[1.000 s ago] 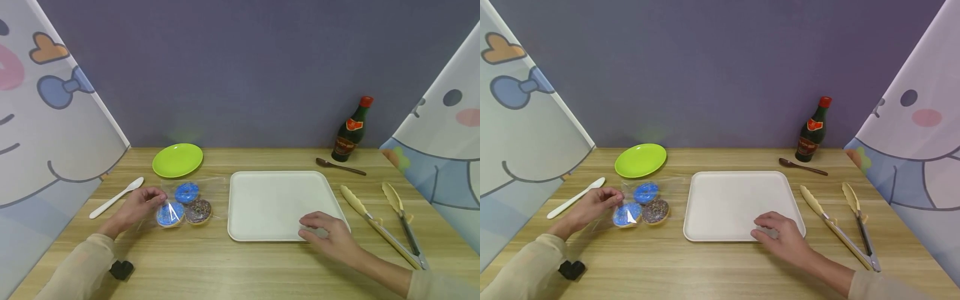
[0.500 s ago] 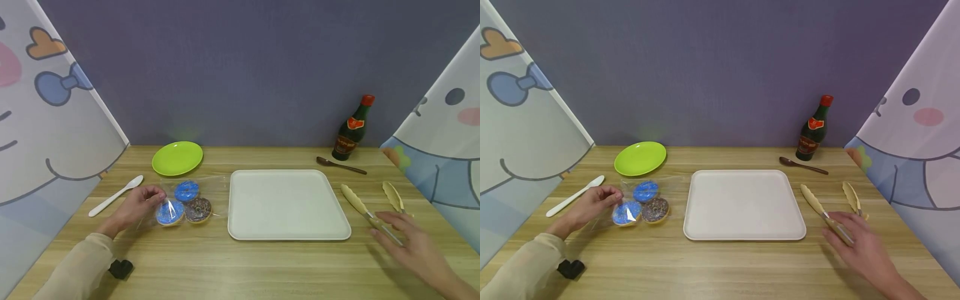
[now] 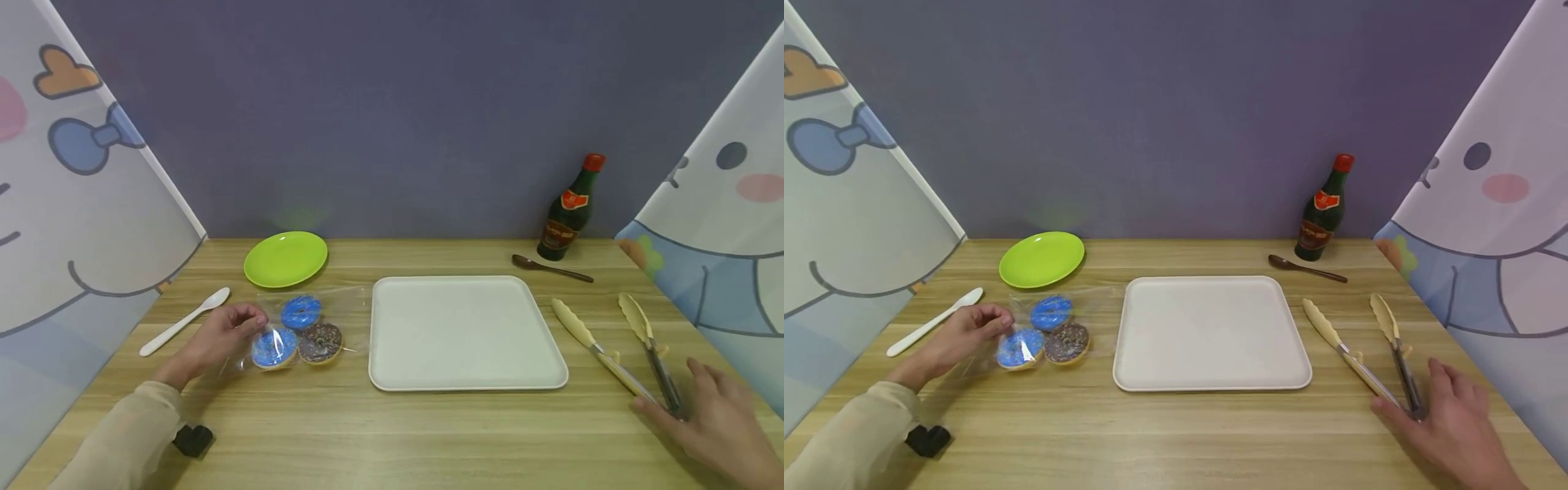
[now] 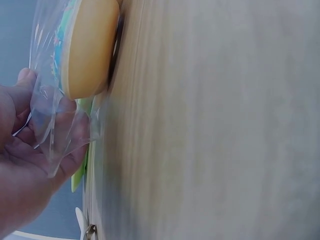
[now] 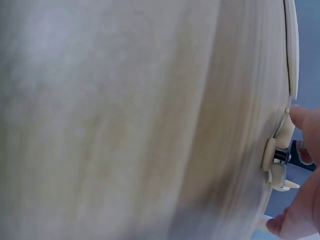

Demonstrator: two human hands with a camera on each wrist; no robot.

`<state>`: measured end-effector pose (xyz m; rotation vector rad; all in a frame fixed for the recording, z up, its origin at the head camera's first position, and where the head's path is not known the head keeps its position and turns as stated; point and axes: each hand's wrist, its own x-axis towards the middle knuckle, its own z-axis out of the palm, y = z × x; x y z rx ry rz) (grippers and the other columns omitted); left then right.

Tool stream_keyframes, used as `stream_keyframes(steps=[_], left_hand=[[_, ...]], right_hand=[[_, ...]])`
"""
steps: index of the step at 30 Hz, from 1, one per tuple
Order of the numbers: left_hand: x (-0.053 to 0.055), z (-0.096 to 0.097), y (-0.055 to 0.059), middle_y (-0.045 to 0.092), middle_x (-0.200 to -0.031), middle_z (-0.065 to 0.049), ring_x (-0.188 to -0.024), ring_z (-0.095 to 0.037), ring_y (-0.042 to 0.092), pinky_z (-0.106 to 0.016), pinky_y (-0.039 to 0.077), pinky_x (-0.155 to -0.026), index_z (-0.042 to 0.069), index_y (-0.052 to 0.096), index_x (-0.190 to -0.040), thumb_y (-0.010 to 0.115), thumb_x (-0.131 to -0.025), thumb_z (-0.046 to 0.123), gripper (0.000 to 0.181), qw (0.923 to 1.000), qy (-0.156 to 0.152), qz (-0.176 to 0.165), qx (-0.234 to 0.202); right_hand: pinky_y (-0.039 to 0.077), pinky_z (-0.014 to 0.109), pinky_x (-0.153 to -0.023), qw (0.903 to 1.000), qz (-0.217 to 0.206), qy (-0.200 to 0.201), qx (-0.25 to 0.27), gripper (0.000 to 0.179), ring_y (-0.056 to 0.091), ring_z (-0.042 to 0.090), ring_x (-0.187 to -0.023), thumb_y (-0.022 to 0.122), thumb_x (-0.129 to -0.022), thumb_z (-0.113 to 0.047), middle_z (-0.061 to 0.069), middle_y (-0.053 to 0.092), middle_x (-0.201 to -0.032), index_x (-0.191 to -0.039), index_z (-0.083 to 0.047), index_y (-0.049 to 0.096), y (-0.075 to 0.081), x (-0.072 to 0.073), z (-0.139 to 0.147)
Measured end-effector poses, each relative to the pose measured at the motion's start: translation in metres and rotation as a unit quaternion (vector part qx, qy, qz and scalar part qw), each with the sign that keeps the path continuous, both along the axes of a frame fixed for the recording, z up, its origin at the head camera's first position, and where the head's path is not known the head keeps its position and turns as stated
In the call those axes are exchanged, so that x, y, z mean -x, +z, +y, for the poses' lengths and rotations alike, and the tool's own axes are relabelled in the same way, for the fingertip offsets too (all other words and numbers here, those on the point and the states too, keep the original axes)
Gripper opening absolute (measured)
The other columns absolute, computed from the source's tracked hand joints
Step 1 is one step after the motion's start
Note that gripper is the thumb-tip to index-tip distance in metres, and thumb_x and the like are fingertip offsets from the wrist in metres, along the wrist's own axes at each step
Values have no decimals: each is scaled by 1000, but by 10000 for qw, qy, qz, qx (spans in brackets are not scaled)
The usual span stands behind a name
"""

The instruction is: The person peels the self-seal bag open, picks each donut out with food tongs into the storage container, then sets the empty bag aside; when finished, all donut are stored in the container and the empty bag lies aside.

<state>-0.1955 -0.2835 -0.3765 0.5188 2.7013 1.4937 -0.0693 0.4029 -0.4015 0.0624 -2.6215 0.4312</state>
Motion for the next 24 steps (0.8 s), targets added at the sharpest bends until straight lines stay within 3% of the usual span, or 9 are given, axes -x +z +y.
stream_keyframes(steps=[3, 7, 10, 13, 15, 19, 24], left_hand=[[0, -1, 0, 63, -88, -13, -78, -14, 60, -26, 50, -65, -6, 60, -95, 53, -98, 9, 16, 10000, -29, -26, -16], [1, -2, 1, 63, -88, -13, -78, -15, 60, -27, 50, -67, -7, 59, -95, 53, -98, 7, 16, 9999, -86, -38, -90], [1, -3, 1, 63, -86, -13, -77, -14, 60, -26, 50, -66, -8, 59, -95, 53, -98, 7, 16, 9999, -94, -12, -92], [2, -3, 0, 63, -86, -13, -77, -15, 60, -26, 50, -66, -8, 60, -95, 53, -98, 7, 17, 9999, -94, -36, -88], [2, -3, 0, 63, -87, -13, -77, -15, 60, -26, 50, -66, -7, 60, -96, 53, -98, 8, 17, 9999, -95, -60, -81], [3, -3, 0, 63, -86, -13, -76, -16, 59, -26, 49, -64, -6, 60, -95, 54, -97, 9, 16, 9999, -79, -42, -62], [4, -3, 0, 64, -86, -12, -77, -16, 60, -26, 49, -65, -5, 60, -94, 53, -97, 8, 15, 9999, -124, 22, 4]], right_hand=[[28, 68, -77, 9979, -624, -164, -70, 105, 32, 65, -96, 79, -71, -45, 54, 35, -104, -121, 32, 28, 0, 1, 3], [41, 60, -59, 9923, -1224, -123, -119, 91, 47, 55, -76, 79, -72, -44, 43, 48, -86, -109, 29, 39, 5, 6, 6], [41, 41, -48, 9875, -1569, -115, -68, 65, 48, 34, -59, 75, -77, -45, 20, 48, -68, -89, 13, 49, 8, 10, 7], [33, 31, -47, 9812, -1924, -149, 11, 50, 41, 21, -54, 69, -82, -47, 7, 41, -62, -76, -3, 48, 11, 11, 5], [33, 30, -48, 9761, -2162, -200, 81, 47, 40, 19, -54, 66, -84, -49, 6, 40, -62, -73, -6, 48, 12, 11, 4], [38, 35, -53, 9712, -2364, -230, 171, 47, 44, 23, -60, 64, -86, -50, 8, 44, -67, -77, -5, 53, 15, 13, 3], [35, 34, -52, 9712, -2349, -219, 316, 45, 42, 22, -59, 67, -86, -46, 6, 41, -66, -78, -5, 51, 15, 15, 5]])
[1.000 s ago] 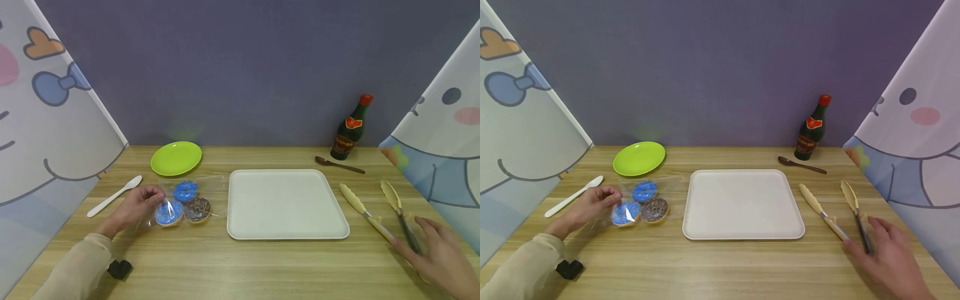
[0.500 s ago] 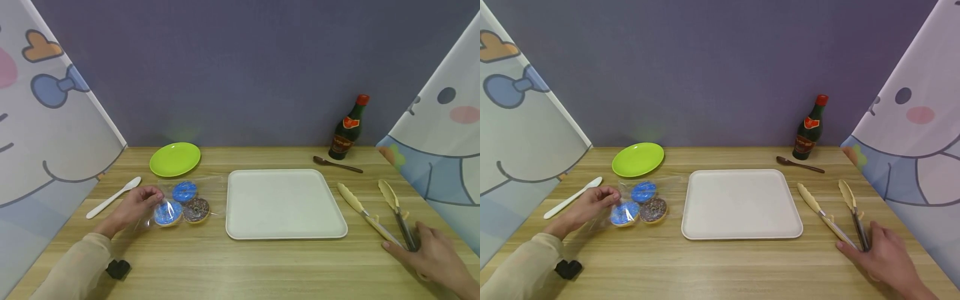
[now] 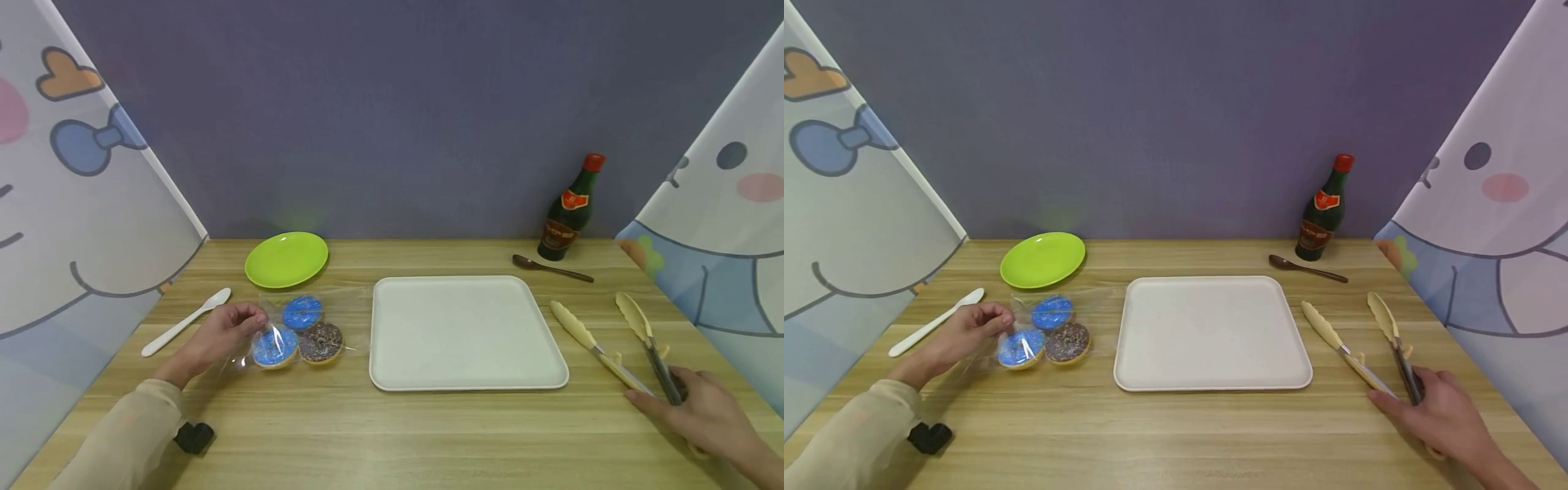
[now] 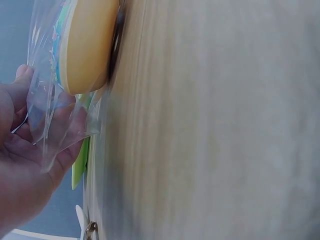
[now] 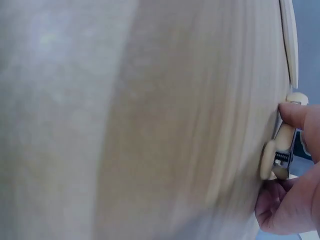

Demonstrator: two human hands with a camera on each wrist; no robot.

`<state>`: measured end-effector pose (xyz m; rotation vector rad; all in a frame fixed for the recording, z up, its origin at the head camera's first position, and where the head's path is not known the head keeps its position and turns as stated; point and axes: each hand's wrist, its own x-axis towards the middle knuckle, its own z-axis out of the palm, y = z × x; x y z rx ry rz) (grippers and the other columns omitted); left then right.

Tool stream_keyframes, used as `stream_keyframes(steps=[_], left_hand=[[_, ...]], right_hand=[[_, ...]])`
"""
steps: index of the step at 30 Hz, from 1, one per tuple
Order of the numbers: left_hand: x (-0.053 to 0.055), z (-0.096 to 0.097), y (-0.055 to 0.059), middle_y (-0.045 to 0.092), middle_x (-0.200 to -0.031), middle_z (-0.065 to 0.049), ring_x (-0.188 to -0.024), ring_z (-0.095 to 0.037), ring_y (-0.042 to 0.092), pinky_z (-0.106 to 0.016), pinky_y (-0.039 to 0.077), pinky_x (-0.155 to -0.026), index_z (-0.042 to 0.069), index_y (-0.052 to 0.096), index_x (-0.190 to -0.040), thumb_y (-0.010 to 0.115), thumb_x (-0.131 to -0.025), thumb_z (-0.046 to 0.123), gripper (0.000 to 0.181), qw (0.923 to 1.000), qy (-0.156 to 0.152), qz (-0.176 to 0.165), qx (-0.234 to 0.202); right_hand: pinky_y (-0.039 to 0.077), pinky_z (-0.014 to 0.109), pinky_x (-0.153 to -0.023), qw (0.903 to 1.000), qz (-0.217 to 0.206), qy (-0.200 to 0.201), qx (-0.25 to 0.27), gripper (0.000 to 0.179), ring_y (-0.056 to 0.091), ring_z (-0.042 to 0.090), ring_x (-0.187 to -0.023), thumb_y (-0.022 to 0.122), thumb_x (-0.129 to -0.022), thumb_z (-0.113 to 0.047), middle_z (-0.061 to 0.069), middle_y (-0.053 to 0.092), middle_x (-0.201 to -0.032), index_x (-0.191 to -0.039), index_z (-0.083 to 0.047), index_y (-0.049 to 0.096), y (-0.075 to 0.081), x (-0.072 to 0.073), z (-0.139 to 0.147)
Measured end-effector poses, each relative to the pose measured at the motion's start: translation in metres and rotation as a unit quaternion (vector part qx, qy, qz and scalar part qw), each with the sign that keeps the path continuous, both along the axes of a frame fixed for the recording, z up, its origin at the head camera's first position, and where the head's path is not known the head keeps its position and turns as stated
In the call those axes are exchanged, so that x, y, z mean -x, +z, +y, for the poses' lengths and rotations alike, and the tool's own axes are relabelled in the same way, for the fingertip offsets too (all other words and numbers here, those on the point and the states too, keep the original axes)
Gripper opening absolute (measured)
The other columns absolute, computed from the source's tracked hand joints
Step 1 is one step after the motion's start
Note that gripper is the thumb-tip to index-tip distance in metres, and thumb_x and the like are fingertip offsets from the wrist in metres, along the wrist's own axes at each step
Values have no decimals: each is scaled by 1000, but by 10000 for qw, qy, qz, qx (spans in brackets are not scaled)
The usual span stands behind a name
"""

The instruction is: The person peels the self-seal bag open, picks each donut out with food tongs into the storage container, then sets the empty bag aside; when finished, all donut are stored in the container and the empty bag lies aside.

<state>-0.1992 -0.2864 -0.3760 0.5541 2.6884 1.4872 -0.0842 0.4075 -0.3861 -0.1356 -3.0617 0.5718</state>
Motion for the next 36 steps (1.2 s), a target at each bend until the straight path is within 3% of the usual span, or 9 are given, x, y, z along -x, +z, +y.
stream_keyframes(steps=[7, 13, 16, 19, 23, 27, 31, 34, 36], left_hand=[[-1, 1, 1, 65, -85, -12, -77, -17, 60, -25, 48, -66, -4, 61, -93, 53, -98, 8, 16, 10000, -41, 28, -16], [-1, 1, 2, 65, -85, -11, -76, -17, 59, -25, 47, -64, -4, 61, -93, 53, -98, 9, 16, 10000, -11, 23, -3], [-1, 2, 3, 65, -86, -11, -77, -17, 59, -25, 47, -65, -4, 61, -94, 53, -98, 11, 17, 10000, 5, -19, -9], [-1, 2, 3, 65, -86, -12, -76, -16, 59, -26, 48, -64, -4, 61, -94, 54, -98, 11, 18, 10000, 16, -31, -48], [-1, 2, 3, 65, -86, -13, -75, -16, 59, -26, 48, -62, -5, 61, -94, 53, -98, 10, 17, 10000, -1, -1, -98], [1, 2, 2, 65, -86, -12, -75, -16, 58, -25, 48, -63, -4, 62, -94, 54, -98, 10, 17, 10000, 2, 46, -58], [2, 3, 2, 64, -85, -11, -74, -15, 57, -24, 47, -63, -4, 62, -93, 54, -97, 9, 16, 9999, 56, 146, -18], [1, 2, 2, 64, -84, -11, -74, -15, 57, -24, 47, -63, -4, 62, -92, 54, -97, 7, 14, 9998, 96, 179, -33], [0, 2, 1, 63, -85, -12, -76, -16, 58, -23, 48, -65, -5, 62, -93, 54, -97, 6, 15, 9998, 61, 175, -38]], right_hand=[[32, 32, -50, 9999, -53, 108, 39, 50, 39, 18, -56, 66, -87, -41, 3, 39, -62, -96, 6, 50, 3, 1, 8], [32, 32, -52, 9988, -468, 37, 130, 49, 40, 19, -59, 63, -89, -44, 3, 38, -64, -93, 2, 46, 7, 6, 8], [38, 36, -53, 9988, -454, 31, 184, 56, 48, 25, -65, 61, -89, -46, 8, 48, -70, -99, 8, 48, 7, 9, 9], [44, 45, -56, 9996, -261, 15, 139, 67, 56, 37, -72, 62, -88, -48, 22, 57, -79, -106, 15, 48, 4, 12, 12], [44, 52, -60, 10000, -30, -70, 35, 75, 56, 48, -78, 64, -87, -48, 34, 57, -88, -114, 20, 45, 0, 13, 13], [42, 43, -54, 9997, 156, -162, 34, 66, 53, 35, -68, 66, -86, -47, 20, 55, -76, -109, 12, 50, 1, 10, 9], [31, 31, -49, 9971, 732, -70, 210, 44, 42, 17, -57, 71, -84, -41, 4, 45, -64, -93, -1, 54, 7, 7, -4], [28, 28, -47, 9934, 1105, 115, 283, 43, 38, 11, -52, 75, -81, -36, 1, 41, -61, -101, -2, 58, 13, 7, -15], [29, 27, -48, 9931, 1119, 235, 256, 55, 38, 9, -54, 76, -80, -35, 0, 42, -62, -116, 2, 57, 18, 8, -21]])
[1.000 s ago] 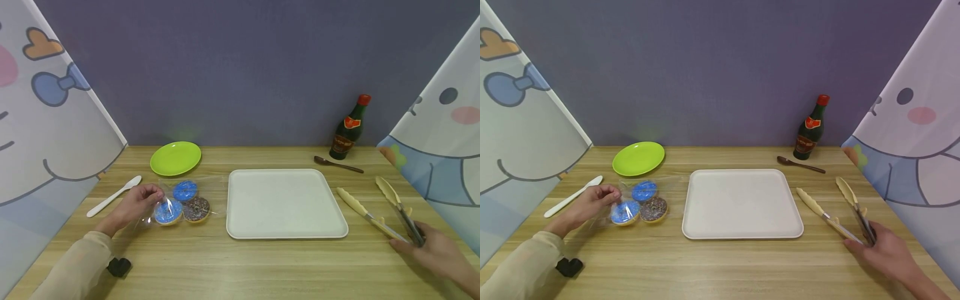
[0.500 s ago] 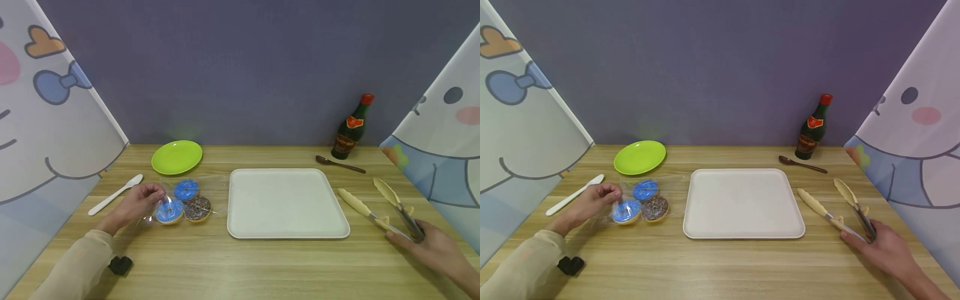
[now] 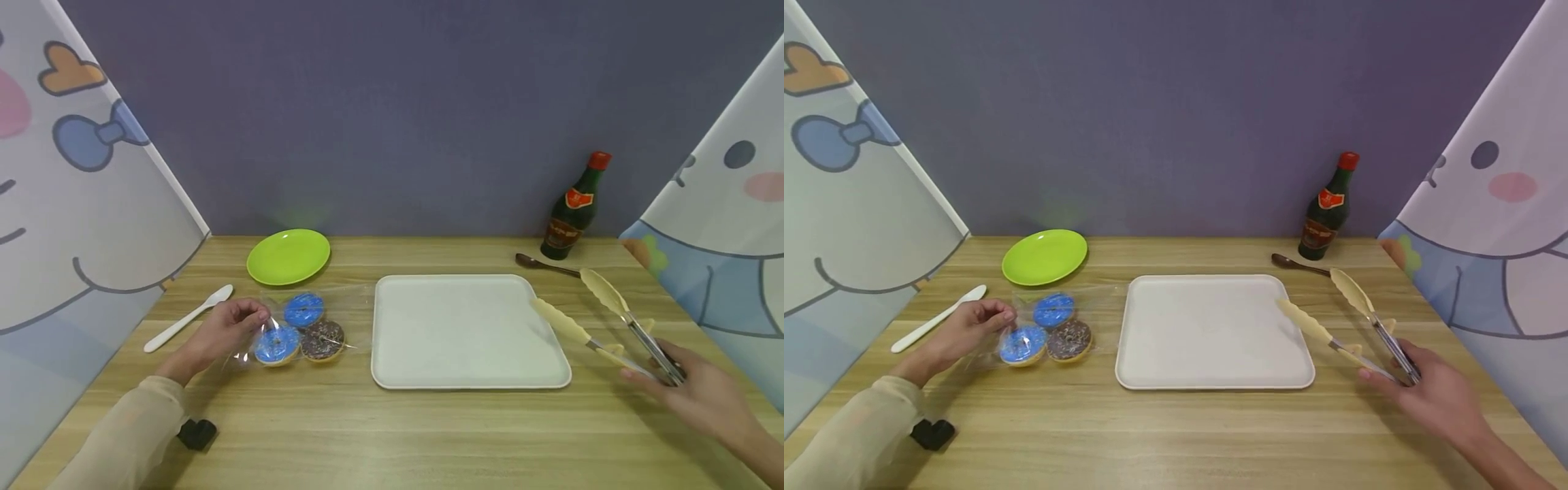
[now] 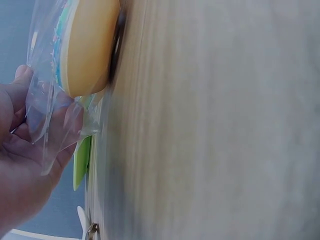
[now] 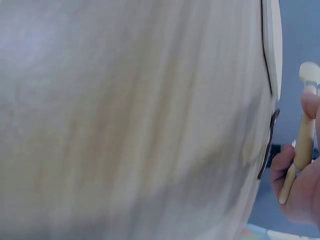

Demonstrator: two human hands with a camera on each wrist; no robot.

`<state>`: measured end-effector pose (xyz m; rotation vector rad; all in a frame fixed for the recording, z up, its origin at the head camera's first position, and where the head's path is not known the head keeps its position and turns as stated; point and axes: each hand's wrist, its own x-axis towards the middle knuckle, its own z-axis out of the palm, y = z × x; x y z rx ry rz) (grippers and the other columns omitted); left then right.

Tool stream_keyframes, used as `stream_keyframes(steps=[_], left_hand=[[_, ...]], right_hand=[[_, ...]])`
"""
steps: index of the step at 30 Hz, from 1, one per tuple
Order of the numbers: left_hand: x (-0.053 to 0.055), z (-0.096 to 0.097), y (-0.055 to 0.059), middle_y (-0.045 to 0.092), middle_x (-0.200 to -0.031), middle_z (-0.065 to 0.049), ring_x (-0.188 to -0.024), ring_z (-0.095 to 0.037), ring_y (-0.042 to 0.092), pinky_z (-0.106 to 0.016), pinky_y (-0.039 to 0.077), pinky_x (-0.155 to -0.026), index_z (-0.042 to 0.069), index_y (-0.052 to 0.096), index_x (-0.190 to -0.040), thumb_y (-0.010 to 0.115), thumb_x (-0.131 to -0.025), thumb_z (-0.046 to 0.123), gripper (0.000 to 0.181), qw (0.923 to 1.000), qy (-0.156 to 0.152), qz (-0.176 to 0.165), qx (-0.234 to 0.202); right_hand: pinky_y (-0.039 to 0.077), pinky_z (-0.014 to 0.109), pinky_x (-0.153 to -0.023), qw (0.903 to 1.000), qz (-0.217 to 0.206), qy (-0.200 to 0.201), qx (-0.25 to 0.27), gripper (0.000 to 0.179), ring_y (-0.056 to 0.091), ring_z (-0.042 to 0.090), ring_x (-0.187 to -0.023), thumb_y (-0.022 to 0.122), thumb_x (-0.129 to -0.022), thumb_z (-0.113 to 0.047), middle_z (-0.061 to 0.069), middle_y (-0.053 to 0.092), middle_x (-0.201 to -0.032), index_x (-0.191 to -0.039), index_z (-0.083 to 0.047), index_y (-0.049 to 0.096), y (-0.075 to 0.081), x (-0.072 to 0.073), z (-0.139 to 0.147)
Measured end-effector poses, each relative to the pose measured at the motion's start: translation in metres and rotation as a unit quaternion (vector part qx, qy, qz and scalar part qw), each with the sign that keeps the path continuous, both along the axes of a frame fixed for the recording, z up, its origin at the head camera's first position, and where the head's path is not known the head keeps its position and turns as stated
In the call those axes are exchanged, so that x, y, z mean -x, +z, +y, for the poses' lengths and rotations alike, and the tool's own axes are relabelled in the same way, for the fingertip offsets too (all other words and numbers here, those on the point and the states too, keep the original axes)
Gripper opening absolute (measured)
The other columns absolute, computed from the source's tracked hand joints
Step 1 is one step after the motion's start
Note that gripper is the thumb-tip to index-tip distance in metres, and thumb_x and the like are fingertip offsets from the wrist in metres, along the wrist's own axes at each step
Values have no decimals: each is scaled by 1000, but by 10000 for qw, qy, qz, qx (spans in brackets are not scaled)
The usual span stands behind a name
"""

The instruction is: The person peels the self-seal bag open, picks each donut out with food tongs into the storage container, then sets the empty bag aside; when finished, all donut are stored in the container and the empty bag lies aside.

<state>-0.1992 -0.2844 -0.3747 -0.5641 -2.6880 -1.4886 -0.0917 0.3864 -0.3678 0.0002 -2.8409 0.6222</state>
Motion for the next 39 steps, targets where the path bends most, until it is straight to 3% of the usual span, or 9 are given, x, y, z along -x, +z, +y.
stream_keyframes(steps=[3, 9, 12, 16, 18, 21, 26, 28, 39], left_hand=[[-1, 0, 0, 63, -86, -13, -78, -17, 59, -24, 48, -67, -5, 62, -94, 53, -97, 7, 15, 10000, -50, -13, -20], [-2, -3, 0, 63, -87, -16, -78, -18, 58, -23, 48, -67, -5, 61, -94, 53, -98, 7, 15, 10000, -70, 46, -24], [-3, -5, 0, 63, -87, -16, -78, -18, 58, -22, 48, -68, -6, 61, -94, 53, -98, 7, 16, 9999, -91, 75, -25], [-2, -6, -1, 62, -86, -16, -77, -18, 58, -23, 48, -68, -5, 61, -94, 53, -98, 6, 15, 9999, -78, 76, -21], [-2, -6, -1, 62, -86, -16, -77, -18, 58, -23, 48, -67, -5, 61, -94, 53, -98, 6, 15, 9999, -76, 69, -7], [-1, -6, -1, 62, -86, -17, -77, -19, 58, -23, 48, -67, -6, 61, -94, 53, -97, 6, 15, 9999, -81, 66, -1], [1, -5, -2, 62, -86, -16, -76, -19, 57, -23, 48, -65, -6, 61, -94, 53, -98, 7, 15, 9999, -120, 23, -66], [1, -5, -2, 62, -86, -16, -75, -18, 56, -23, 47, -65, -6, 61, -94, 52, -98, 7, 16, 9998, -149, -8, -112], [3, 0, 1, 62, -85, -16, -75, -19, 57, -25, 47, -64, -4, 61, -92, 53, -98, 8, 16, 9996, -199, -71, -162]], right_hand=[[30, 27, -50, 9995, 133, 264, -121, 71, 39, 6, -57, 79, -77, -34, -1, 42, -65, -125, 10, 52, 5, 2, -11], [32, 25, -52, 9908, 758, 1091, -247, 68, 42, 3, -62, 85, -69, -28, -7, 52, -72, -121, 6, 58, 7, 11, -36], [37, 25, -56, 9857, 776, 1464, -302, 68, 52, 9, -72, 84, -70, -28, 4, 65, -91, -124, 4, 58, 9, 18, -50], [44, 24, -66, 9771, 785, 1954, -306, 64, 61, 23, -87, 83, -73, -29, 14, 65, -109, -123, 3, 60, 11, 28, -74], [45, 24, -67, 9710, 822, 2237, -202, 59, 62, 21, -88, 82, -75, -28, 12, 66, -108, -121, 2, 61, 12, 34, -87], [44, 22, -59, 9585, 884, 2711, 55, 52, 57, 9, -75, 81, -76, -25, 2, 66, -99, -118, 0, 63, 14, 45, -107], [36, 21, -50, 9362, 838, 3403, 259, 41, 42, 2, -60, 77, -81, -27, -13, 54, -79, -115, -8, 65, 16, 60, -140], [36, 20, -51, 9319, 794, 3534, 204, 39, 41, 3, -60, 76, -81, -29, -16, 48, -74, -114, -10, 65, 17, 64, -152], [39, 23, -57, 9219, 530, 3839, -17, 47, 43, 4, -62, 71, -86, -33, -11, 59, -82, -119, -1, 63, 17, 81, -187]])
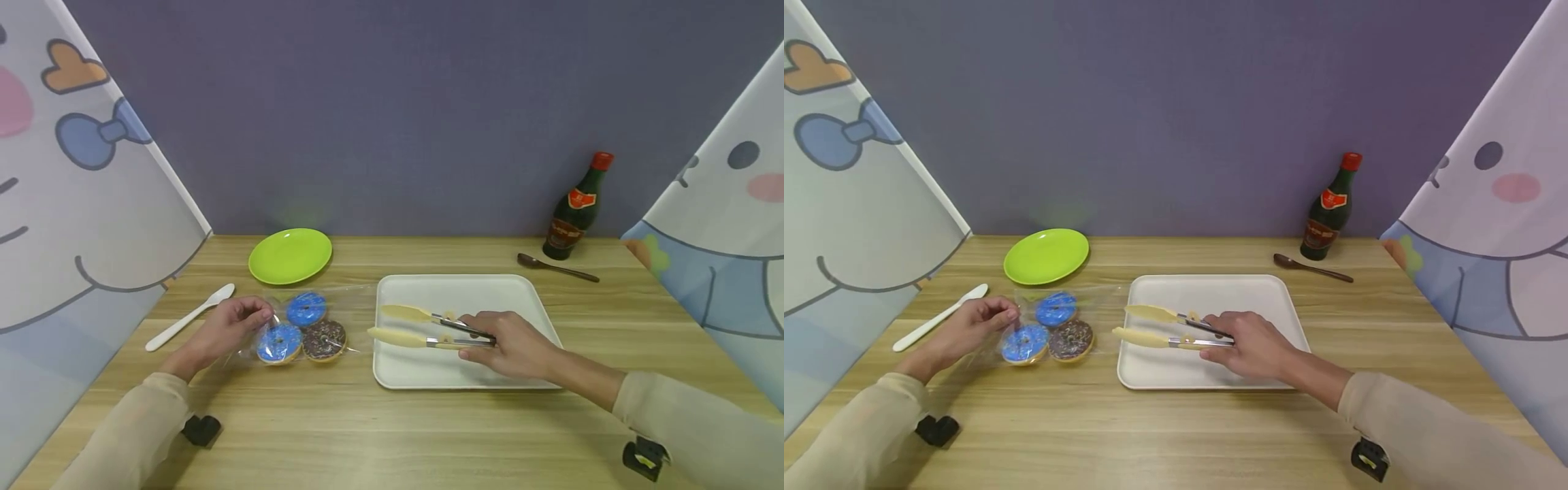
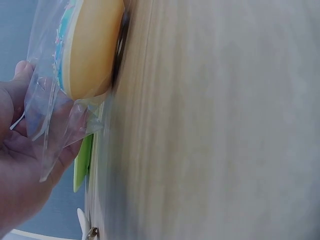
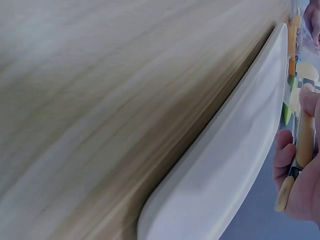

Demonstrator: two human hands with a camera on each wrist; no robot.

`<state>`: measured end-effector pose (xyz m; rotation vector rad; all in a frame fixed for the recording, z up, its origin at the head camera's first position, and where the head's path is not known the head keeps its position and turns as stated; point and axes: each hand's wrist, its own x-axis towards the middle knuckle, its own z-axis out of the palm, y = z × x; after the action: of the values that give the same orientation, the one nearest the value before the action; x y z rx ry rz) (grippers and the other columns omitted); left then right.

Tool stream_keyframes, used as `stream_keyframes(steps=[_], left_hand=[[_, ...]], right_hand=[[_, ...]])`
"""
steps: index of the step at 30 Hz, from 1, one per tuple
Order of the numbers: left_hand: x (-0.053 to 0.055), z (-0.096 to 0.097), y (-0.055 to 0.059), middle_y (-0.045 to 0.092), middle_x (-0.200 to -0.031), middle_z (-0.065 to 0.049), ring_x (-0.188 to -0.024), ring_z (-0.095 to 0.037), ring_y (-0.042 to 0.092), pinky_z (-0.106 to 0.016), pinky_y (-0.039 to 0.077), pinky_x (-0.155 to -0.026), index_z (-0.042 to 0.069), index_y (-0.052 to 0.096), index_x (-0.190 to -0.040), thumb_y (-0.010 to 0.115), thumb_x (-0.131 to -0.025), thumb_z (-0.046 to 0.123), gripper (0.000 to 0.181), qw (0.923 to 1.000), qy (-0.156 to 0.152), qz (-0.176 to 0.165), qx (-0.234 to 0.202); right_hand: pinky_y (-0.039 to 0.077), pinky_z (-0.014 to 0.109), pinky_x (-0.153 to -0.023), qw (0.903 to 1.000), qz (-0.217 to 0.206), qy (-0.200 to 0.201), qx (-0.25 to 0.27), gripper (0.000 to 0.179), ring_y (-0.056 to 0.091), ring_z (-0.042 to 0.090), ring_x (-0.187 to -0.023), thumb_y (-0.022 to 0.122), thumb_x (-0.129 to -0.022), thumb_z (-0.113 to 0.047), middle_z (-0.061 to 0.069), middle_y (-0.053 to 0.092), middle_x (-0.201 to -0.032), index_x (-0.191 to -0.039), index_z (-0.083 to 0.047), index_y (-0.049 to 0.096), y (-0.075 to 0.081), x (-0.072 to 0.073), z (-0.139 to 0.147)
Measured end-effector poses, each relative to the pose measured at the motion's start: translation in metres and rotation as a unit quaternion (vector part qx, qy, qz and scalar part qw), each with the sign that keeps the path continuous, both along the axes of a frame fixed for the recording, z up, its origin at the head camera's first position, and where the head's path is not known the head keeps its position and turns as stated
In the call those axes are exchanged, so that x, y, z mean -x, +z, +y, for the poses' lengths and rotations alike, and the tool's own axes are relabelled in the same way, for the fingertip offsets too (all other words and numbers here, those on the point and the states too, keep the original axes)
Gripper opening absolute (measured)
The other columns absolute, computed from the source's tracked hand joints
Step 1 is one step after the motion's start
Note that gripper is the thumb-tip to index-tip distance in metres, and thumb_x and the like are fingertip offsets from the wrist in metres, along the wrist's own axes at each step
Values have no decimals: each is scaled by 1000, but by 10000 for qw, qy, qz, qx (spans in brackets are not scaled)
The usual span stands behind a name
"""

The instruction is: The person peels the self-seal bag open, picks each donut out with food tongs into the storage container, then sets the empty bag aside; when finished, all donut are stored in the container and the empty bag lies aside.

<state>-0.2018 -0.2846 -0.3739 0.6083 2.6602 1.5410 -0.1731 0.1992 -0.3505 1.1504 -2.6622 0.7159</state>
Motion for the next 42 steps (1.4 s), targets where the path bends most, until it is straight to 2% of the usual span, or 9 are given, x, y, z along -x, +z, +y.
stream_keyframes(steps=[9, 13, 19, 29, 37, 42], left_hand=[[1, 0, 2, 63, -83, -12, -73, -16, 57, -24, 47, -61, -4, 61, -92, 53, -97, 7, 15, 9999, 62, 83, 42], [-1, -1, 2, 62, -84, -11, -73, -16, 55, -24, 46, -61, -4, 61, -93, 53, -97, 7, 14, 9998, 148, 76, 98], [-2, 0, 2, 60, -82, -16, -71, -15, 54, -24, 46, -59, -6, 60, -94, 53, -97, 6, 15, 9999, 135, 37, 27], [-5, 5, 0, 56, -75, -13, -66, -14, 52, -24, 45, -54, -8, 59, -92, 54, -96, 4, 14, 9998, 98, 9, -148], [-4, 8, 0, 57, -77, -12, -68, -14, 53, -24, 45, -58, -8, 60, -92, 55, -96, 3, 13, 9997, 216, 106, -5], [-3, 10, 0, 57, -79, -9, -70, -12, 52, -26, 46, -59, -7, 61, -93, 55, -96, 3, 12, 9996, 258, 107, 60]], right_hand=[[38, 24, -54, 9996, -194, 79, -177, 41, 42, 4, -59, 71, -85, -36, -14, 53, -74, -116, -10, 66, 4, 13, -18], [39, 25, -57, 9985, -374, 266, -301, 44, 44, 5, -61, 69, -86, -38, -13, 55, -78, -118, -8, 65, 6, 19, -27], [39, 26, -57, 9964, -411, 556, -494, 43, 47, 7, -65, 70, -85, -37, -8, 59, -80, -118, -9, 65, 8, 27, -33], [39, 26, -55, 9927, -665, 667, -754, 51, 45, 7, -64, 72, -83, -39, -2, 62, -89, -123, -9, 62, 12, 42, -41], [41, 26, -57, 9890, -841, 745, -961, 59, 46, 6, -65, 70, -84, -40, 0, 64, -102, -130, -6, 56, 10, 43, -51], [43, 27, -60, 9890, -746, 767, -1021, 59, 50, 7, -71, 70, -84, -40, 0, 64, -104, -130, -6, 57, 9, 41, -57]])
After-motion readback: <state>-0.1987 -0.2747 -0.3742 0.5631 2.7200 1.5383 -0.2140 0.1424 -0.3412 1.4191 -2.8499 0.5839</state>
